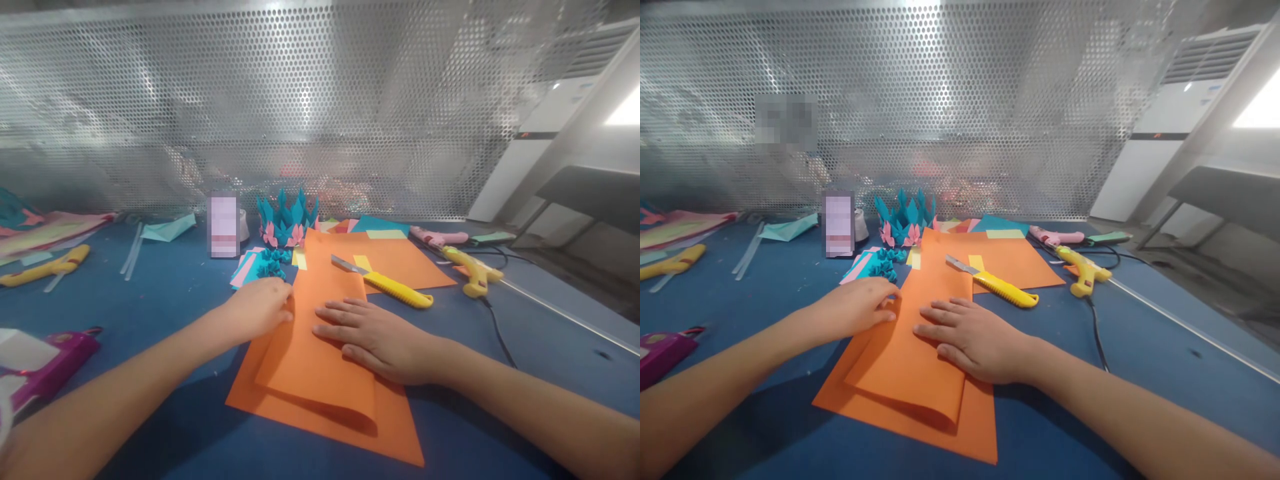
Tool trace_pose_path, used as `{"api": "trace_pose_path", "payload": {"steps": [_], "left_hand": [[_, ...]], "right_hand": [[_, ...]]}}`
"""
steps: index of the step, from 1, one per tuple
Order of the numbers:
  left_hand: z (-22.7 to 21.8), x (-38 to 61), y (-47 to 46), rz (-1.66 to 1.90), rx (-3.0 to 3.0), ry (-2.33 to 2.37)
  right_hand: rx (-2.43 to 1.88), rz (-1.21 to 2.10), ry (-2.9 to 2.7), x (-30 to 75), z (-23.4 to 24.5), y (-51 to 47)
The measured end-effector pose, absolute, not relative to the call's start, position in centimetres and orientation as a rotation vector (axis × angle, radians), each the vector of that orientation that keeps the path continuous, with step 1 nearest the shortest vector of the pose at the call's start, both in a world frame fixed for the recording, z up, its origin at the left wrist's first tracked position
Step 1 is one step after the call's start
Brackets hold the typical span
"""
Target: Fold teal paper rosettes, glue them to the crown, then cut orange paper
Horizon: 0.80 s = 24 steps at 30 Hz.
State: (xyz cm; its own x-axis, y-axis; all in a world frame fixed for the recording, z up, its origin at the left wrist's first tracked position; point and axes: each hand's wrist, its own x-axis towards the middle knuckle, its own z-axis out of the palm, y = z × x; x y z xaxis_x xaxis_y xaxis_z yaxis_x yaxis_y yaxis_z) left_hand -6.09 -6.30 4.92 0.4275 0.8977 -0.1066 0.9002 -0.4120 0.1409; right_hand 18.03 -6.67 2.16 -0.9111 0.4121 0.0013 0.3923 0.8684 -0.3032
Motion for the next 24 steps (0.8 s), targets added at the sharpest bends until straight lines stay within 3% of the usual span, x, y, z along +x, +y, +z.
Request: {"api": "trace_pose_path", "payload": {"steps": [3,17,24], "left_hand": [[3.8,-5.6,-6.7,0.130,2.639,1.321],[1.1,-0.8,-11.7,0.087,3.183,0.710],[1.6,-1.4,-11.8,0.047,3.167,0.675]], "right_hand": [[-0.604,0.436,-2.963,18.1,2.0,-6.6],[-0.697,0.513,-2.898,18.3,1.7,-6.6],[-0.802,0.035,-2.805,18.7,1.3,-5.0]]}}
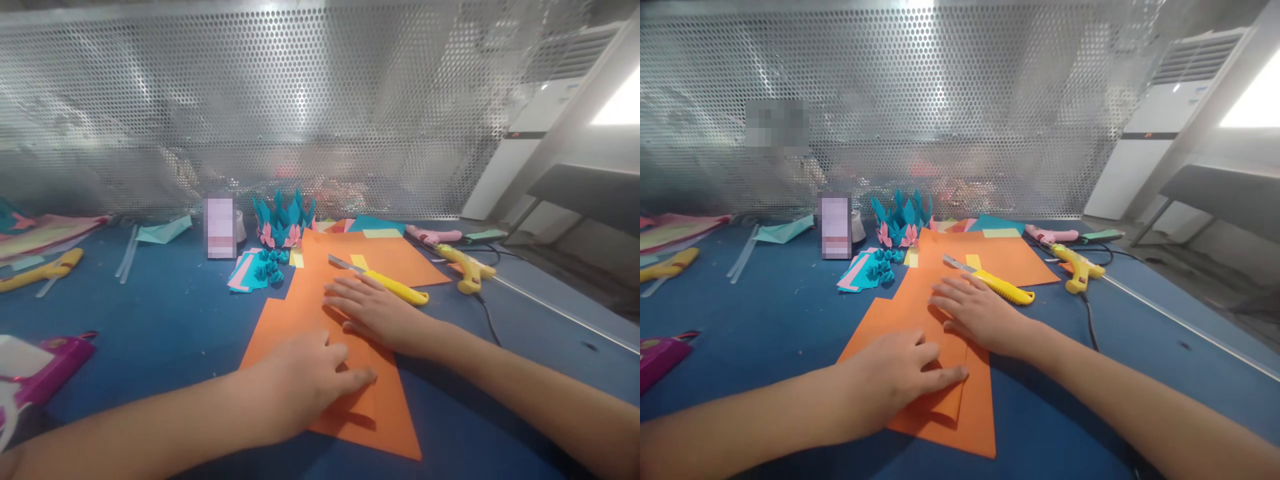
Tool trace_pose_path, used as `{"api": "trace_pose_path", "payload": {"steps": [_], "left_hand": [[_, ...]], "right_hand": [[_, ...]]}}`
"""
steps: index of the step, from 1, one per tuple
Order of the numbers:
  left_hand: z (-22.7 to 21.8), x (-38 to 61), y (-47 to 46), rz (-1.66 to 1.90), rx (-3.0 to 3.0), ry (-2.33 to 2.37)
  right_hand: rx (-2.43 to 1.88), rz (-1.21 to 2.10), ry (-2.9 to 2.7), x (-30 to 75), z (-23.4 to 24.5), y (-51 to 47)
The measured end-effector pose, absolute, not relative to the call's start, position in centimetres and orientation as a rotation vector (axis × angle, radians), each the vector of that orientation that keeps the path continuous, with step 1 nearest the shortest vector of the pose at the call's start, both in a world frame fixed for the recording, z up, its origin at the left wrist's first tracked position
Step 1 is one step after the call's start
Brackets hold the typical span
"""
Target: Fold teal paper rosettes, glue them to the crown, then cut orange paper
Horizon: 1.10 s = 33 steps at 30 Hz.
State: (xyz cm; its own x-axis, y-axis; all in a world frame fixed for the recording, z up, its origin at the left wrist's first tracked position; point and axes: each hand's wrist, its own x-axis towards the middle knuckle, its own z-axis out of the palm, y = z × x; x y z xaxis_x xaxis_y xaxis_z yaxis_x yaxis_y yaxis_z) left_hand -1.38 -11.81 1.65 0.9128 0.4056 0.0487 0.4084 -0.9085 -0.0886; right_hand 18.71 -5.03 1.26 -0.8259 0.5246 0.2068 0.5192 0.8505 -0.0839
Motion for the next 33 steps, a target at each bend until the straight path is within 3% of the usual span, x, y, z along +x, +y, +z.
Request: {"api": "trace_pose_path", "payload": {"steps": [5,8,20,29,33], "left_hand": [[2.4,-1.7,-11.7,-0.080,-3.053,-0.664],[2.6,-1.5,-11.7,-0.188,-3.081,-0.720],[2.4,-1.4,-11.4,-0.079,-3.026,-0.759],[2.6,-1.3,-7.2,0.108,-2.919,-0.921],[2.1,-1.7,-5.9,0.003,-2.902,-0.934]], "right_hand": [[-1.060,-0.180,-2.603,19.2,0.7,-4.0],[-1.217,-0.134,-2.494,19.1,0.7,-4.3],[-1.063,0.715,-1.926,18.3,1.2,-3.0],[-1.030,0.449,-2.023,16.6,1.5,1.6],[-1.034,0.247,-2.115,16.6,1.6,2.1]]}}
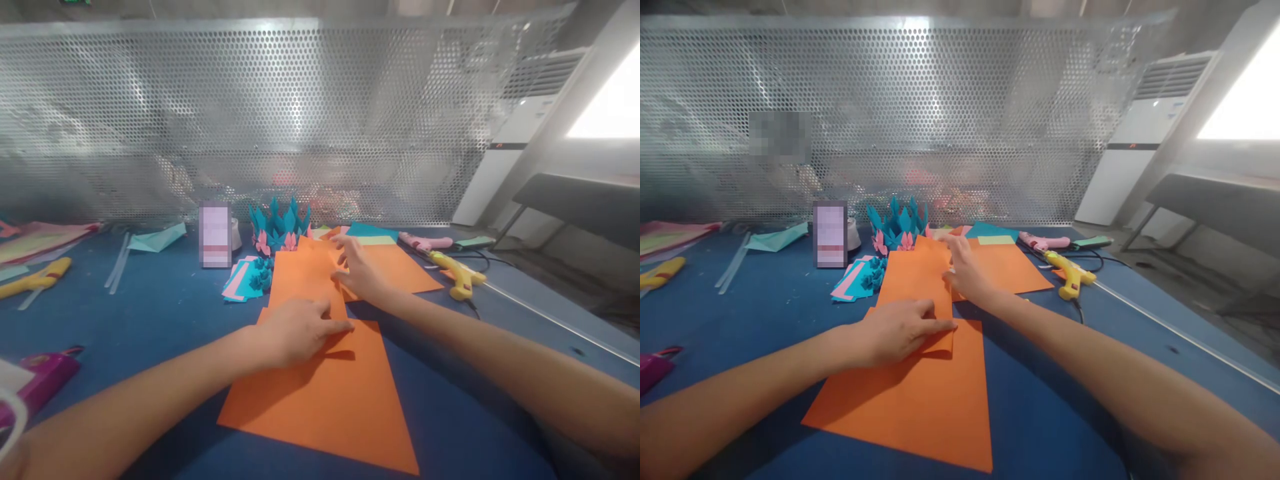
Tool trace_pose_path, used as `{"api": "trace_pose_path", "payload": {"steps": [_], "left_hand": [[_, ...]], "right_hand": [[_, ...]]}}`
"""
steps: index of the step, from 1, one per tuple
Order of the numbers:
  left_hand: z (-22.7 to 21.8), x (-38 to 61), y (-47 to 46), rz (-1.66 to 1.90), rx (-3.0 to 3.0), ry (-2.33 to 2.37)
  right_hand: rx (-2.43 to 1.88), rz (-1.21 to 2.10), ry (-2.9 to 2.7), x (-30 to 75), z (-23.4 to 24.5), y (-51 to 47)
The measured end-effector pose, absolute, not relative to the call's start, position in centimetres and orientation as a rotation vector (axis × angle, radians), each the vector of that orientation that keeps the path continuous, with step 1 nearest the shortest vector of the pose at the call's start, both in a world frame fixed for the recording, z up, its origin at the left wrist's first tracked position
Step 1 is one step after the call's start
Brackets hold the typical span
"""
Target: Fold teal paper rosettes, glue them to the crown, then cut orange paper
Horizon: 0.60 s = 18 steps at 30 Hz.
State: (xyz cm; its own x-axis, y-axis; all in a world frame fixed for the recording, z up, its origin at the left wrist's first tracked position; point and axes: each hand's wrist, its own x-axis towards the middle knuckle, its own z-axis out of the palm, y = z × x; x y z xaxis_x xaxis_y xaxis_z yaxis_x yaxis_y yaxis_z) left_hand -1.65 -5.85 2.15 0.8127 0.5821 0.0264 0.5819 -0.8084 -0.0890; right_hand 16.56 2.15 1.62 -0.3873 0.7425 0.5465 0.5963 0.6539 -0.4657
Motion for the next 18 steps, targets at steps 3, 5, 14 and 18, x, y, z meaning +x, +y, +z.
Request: {"api": "trace_pose_path", "payload": {"steps": [3,5,14,18], "left_hand": [[1.5,-1.9,-5.8,-0.064,-2.895,-0.967],[1.2,-1.9,-5.8,-0.080,-2.900,-0.985],[1.0,-1.6,-5.8,-0.048,-2.929,-1.120],[1.9,-1.9,-6.0,0.055,-2.976,-1.011]], "right_hand": [[-1.050,0.095,-2.216,17.1,1.7,1.0],[-1.071,0.028,-2.273,17.5,1.6,0.0],[-1.144,-0.080,-2.348,18.6,0.2,-0.3],[-1.178,-0.085,-2.354,18.6,0.1,-0.2]]}}
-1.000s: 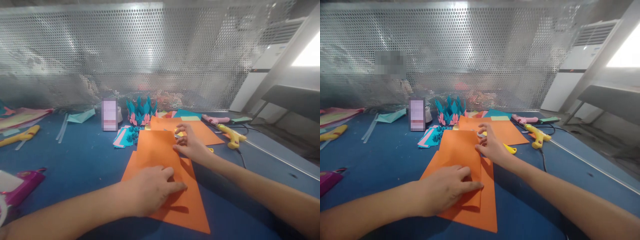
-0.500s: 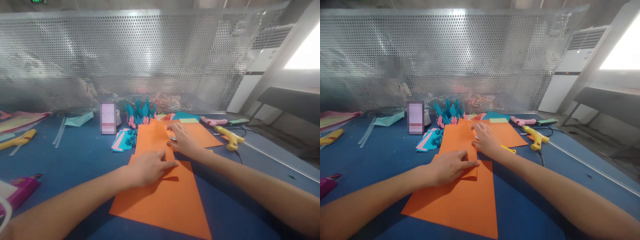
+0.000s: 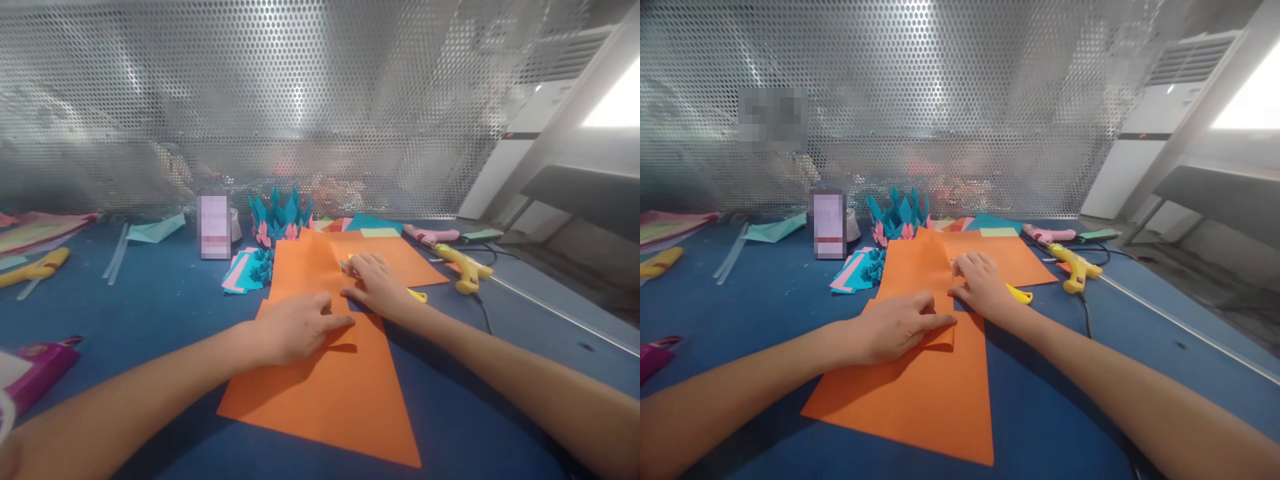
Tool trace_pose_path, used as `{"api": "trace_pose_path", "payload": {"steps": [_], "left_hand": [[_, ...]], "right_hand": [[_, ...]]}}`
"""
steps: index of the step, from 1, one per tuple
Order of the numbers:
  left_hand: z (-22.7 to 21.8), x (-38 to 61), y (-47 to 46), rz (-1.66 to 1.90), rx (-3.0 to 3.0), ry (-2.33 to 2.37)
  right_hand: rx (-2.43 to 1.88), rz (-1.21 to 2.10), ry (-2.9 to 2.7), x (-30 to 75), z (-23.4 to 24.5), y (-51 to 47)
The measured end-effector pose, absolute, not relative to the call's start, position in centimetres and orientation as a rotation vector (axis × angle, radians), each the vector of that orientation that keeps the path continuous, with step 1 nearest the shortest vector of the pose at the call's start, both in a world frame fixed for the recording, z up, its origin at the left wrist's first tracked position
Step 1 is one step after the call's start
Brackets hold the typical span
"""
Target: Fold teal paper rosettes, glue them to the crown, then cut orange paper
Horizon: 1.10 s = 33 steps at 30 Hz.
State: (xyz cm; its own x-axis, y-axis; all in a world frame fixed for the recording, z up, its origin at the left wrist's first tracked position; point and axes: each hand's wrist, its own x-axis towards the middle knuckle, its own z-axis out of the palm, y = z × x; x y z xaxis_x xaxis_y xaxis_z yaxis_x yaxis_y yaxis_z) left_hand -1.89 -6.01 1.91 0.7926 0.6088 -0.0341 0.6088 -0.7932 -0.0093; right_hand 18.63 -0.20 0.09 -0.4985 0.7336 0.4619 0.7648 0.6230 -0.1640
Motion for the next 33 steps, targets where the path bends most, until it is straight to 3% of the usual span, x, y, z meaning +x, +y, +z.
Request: {"api": "trace_pose_path", "payload": {"steps": [9,20,33], "left_hand": [[4.1,-2.3,-7.1,-0.196,2.881,0.789],[1.5,-1.4,-6.3,0.133,2.818,1.117],[3.1,-2.0,-3.1,0.152,2.870,0.937]], "right_hand": [[-1.223,-0.090,-2.379,18.8,-0.2,0.1],[-1.243,-0.208,-2.477,18.4,0.8,-0.6],[-1.279,-0.241,-2.599,18.5,1.7,-1.0]]}}
